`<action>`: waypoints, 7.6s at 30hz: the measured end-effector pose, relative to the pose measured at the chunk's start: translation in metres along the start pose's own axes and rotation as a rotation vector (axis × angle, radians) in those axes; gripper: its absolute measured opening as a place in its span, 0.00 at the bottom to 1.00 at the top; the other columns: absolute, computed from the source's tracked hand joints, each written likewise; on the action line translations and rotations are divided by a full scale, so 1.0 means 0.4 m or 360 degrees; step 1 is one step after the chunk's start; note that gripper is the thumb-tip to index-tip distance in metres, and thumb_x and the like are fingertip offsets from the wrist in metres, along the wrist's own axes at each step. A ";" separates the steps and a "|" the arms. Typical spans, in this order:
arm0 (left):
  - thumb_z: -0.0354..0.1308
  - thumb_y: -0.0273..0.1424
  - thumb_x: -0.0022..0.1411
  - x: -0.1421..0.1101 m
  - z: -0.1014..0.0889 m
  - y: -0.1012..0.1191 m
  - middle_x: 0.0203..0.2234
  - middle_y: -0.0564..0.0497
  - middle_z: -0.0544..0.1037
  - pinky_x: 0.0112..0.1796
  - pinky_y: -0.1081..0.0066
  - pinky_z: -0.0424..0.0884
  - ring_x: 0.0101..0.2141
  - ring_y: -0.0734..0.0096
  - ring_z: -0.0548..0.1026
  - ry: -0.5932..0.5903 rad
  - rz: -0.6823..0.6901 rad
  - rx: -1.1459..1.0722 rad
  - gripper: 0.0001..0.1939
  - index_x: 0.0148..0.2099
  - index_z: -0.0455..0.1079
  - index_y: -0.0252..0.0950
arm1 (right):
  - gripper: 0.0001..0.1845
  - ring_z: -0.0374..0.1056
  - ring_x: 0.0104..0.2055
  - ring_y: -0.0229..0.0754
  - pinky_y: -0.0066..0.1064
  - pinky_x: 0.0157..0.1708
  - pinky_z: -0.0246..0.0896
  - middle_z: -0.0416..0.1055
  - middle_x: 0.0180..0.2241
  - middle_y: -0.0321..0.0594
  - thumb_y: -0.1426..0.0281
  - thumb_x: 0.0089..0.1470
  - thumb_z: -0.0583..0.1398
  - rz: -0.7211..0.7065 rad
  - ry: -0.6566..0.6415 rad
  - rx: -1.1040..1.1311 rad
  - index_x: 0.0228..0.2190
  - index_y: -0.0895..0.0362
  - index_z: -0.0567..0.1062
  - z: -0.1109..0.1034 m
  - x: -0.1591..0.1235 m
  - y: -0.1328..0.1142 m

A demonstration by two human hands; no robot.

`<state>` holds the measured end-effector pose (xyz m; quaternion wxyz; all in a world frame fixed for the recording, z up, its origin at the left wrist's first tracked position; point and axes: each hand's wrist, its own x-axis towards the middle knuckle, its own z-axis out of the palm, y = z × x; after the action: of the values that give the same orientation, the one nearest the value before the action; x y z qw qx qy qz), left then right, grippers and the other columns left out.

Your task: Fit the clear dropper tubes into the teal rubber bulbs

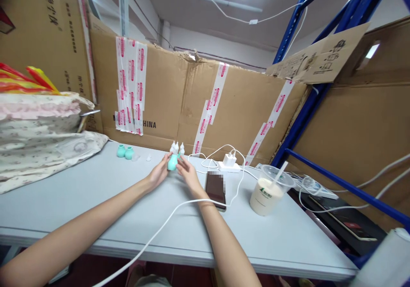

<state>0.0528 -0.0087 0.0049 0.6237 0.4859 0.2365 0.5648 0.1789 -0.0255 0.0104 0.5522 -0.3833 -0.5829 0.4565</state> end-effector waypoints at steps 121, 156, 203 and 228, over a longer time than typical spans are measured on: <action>0.39 0.47 0.59 0.066 -0.335 0.161 0.10 0.58 0.63 0.13 0.80 0.45 0.08 0.83 0.53 0.0937 0.0157 0.0235 0.20 0.29 0.56 0.35 | 0.09 0.58 0.44 0.44 0.38 0.42 0.40 0.73 0.34 0.41 0.70 0.54 0.53 -0.0909 -0.0065 -0.2050 0.32 0.56 0.73 0.351 0.228 0.075; 0.53 0.45 0.51 0.067 -0.160 0.018 0.16 0.55 0.65 0.14 0.81 0.45 0.12 0.84 0.57 0.0002 -0.0099 0.0460 0.19 0.29 0.66 0.31 | 0.10 0.66 0.42 0.39 0.35 0.49 0.40 0.74 0.38 0.35 0.68 0.54 0.54 -0.0935 0.0363 -0.1629 0.40 0.50 0.70 0.131 0.035 0.006; 0.49 0.51 0.53 0.052 -0.138 0.075 0.13 0.63 0.46 0.16 0.79 0.40 0.13 0.85 0.43 -0.0250 -0.0214 0.0625 0.23 0.32 0.61 0.33 | 0.14 0.68 0.36 0.37 0.30 0.42 0.57 0.74 0.37 0.35 0.67 0.52 0.55 -0.0932 0.0237 -0.1138 0.42 0.49 0.73 0.106 0.074 0.024; 0.42 0.42 0.60 0.068 -0.231 0.161 0.12 0.62 0.51 0.13 0.82 0.44 0.10 0.85 0.45 0.0515 0.0365 0.0111 0.17 0.34 0.61 0.33 | 0.15 0.65 0.40 0.38 0.31 0.43 0.56 0.71 0.41 0.37 0.73 0.54 0.52 -0.1008 0.0124 -0.1483 0.43 0.53 0.71 0.150 0.040 0.026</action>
<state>-0.0490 0.0409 0.0294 0.4919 0.4340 0.2962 0.6942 0.1170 -0.0137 0.0068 0.4558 -0.4095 -0.7886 -0.0514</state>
